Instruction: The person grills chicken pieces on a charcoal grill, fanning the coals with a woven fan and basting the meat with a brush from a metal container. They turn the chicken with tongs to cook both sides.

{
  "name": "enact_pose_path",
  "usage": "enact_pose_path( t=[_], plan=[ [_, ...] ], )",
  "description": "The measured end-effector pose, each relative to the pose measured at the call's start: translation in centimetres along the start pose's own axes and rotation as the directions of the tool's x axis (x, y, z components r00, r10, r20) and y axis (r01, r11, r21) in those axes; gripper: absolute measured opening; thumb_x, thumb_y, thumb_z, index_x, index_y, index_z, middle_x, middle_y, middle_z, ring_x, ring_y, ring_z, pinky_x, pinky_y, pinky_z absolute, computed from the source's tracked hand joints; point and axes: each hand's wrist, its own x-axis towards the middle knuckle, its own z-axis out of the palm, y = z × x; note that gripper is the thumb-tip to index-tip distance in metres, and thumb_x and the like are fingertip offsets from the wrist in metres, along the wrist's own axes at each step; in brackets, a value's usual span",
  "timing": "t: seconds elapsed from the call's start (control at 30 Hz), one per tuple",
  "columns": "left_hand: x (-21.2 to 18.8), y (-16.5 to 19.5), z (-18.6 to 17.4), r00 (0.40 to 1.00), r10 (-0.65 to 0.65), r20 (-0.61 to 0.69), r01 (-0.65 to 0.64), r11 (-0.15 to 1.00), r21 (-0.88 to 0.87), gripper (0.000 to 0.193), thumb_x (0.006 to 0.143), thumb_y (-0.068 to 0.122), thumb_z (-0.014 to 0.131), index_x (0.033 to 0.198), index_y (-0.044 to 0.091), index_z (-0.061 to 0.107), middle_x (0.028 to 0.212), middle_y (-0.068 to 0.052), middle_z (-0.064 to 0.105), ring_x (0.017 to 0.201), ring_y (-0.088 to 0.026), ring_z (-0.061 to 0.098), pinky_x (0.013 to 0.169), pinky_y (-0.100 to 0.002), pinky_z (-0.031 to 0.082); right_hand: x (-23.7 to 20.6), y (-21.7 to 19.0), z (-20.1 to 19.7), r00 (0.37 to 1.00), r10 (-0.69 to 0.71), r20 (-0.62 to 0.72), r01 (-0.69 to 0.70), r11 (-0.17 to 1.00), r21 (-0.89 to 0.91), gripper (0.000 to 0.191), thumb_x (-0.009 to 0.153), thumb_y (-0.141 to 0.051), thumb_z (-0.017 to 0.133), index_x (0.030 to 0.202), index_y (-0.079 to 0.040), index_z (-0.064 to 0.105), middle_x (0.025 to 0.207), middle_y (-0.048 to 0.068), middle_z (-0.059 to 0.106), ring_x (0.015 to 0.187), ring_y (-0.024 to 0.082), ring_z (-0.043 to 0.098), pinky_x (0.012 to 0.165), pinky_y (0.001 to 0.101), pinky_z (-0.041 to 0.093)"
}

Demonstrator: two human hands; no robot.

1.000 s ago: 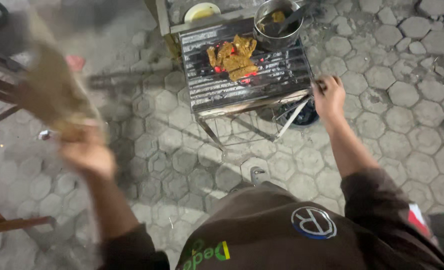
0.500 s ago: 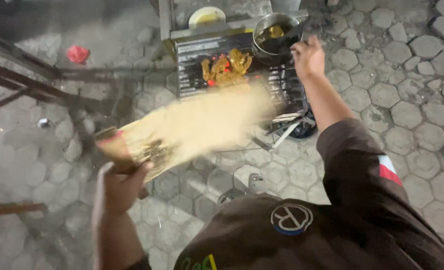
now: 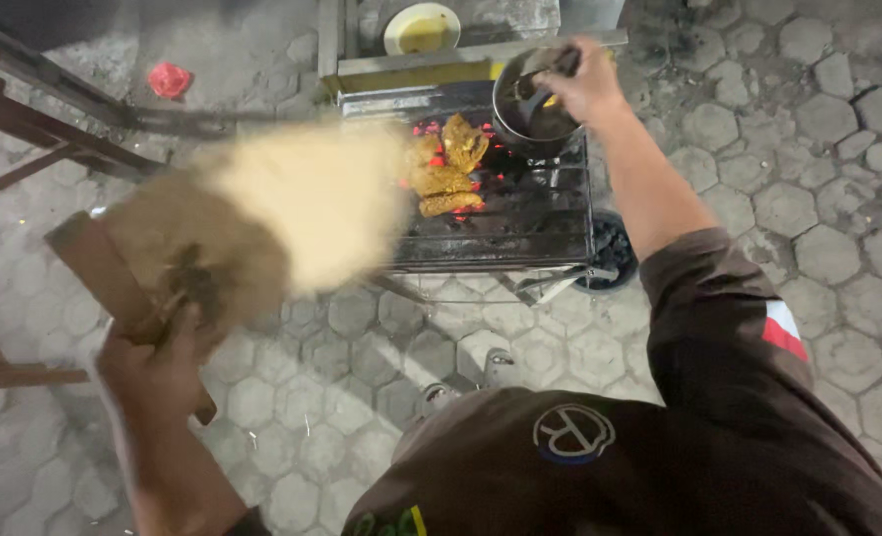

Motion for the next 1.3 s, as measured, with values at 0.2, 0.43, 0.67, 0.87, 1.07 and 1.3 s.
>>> enact_pose_path(
  t=[0.2, 0.43, 0.67, 0.87, 1.07, 1.3],
  plan=[
    [0.3, 2.4, 0.3, 0.967, -0.013, 0.256, 0.137, 0.87, -0.474, 0.041, 0.076, 0.008, 0.073, 0.117, 0.004, 0.068, 0.098, -0.005, 0.076, 0.077, -0.019, 0.073, 0.052, -0.036, 0.059, -2.3, -2.7, -3.3, 0.845, -0.52, -0.124, 0.473, 0.836, -0.28, 0.026, 0.099, 0.006, 0.077, 0.116, -0.001, 0.059, 0.1, 0.011, 0.072, 0.092, 0.021, 0.074, 0.079, 0.0363, 0.059],
    [1.2, 0.5, -1.2, 0.987, 0.024, 0.159, 0.006, 0.983, -0.182, 0.025, 0.09, -0.004, 0.076, 0.113, -0.011, 0.07, 0.101, -0.016, 0.074, 0.077, -0.021, 0.067, 0.061, -0.038, 0.056, -1.1, 1.1, -4.8, 0.959, -0.267, -0.096, 0.264, 0.964, -0.041, 0.023, 0.101, 0.007, 0.072, 0.117, -0.003, 0.058, 0.095, 0.007, 0.07, 0.077, 0.012, 0.066, 0.065, 0.029, 0.055],
    [1.5, 1.2, -1.0, 0.994, 0.085, -0.063, -0.1, 0.945, -0.312, 0.026, 0.097, -0.005, 0.072, 0.123, -0.007, 0.068, 0.116, -0.007, 0.072, 0.104, -0.016, 0.069, 0.084, -0.028, 0.055, -0.1, 2.5, -4.5, 0.991, -0.135, -0.02, 0.136, 0.982, 0.133, 0.022, 0.102, 0.008, 0.071, 0.114, -0.003, 0.055, 0.093, 0.005, 0.068, 0.068, 0.009, 0.065, 0.056, 0.0271, 0.052],
    [0.9, 1.8, -1.1, 0.961, 0.186, 0.205, -0.028, 0.801, -0.598, 0.034, 0.077, -0.001, 0.07, 0.11, -0.003, 0.067, 0.104, -0.004, 0.072, 0.086, -0.012, 0.07, 0.065, -0.028, 0.059, -0.2, 2.4, -2.4, 0.997, -0.048, -0.053, 0.057, 0.978, 0.198, 0.021, 0.101, 0.005, 0.069, 0.113, -0.004, 0.054, 0.091, 0.004, 0.069, 0.063, 0.01, 0.065, 0.052, 0.028, 0.052],
    [1.3, 1.6, -0.5, 0.982, -0.019, -0.189, -0.057, 0.92, -0.387, 0.02, 0.104, 0.002, 0.07, 0.122, -0.007, 0.069, 0.108, -0.01, 0.074, 0.083, -0.015, 0.069, 0.069, -0.029, 0.055, -1.1, 3.6, -2.0, 0.945, -0.228, -0.234, 0.265, 0.954, 0.141, 0.022, 0.106, 0.009, 0.07, 0.118, -0.003, 0.056, 0.099, 0.008, 0.067, 0.077, 0.013, 0.066, 0.061, 0.0299, 0.055],
    [1.1, 0.6, 0.0, 0.962, -0.138, 0.237, 0.221, 0.901, -0.373, 0.026, 0.084, -0.002, 0.071, 0.109, -0.008, 0.069, 0.087, -0.015, 0.074, 0.054, -0.024, 0.064, 0.04, -0.038, 0.047, -0.3, 3.7, -1.8, 0.87, 0.394, -0.296, -0.342, 0.915, 0.214, 0.044, 0.093, -0.008, 0.073, 0.129, -0.006, 0.046, 0.109, 0.011, 0.065, 0.077, 0.024, 0.064, 0.065, 0.0409, 0.056]
  ],
)
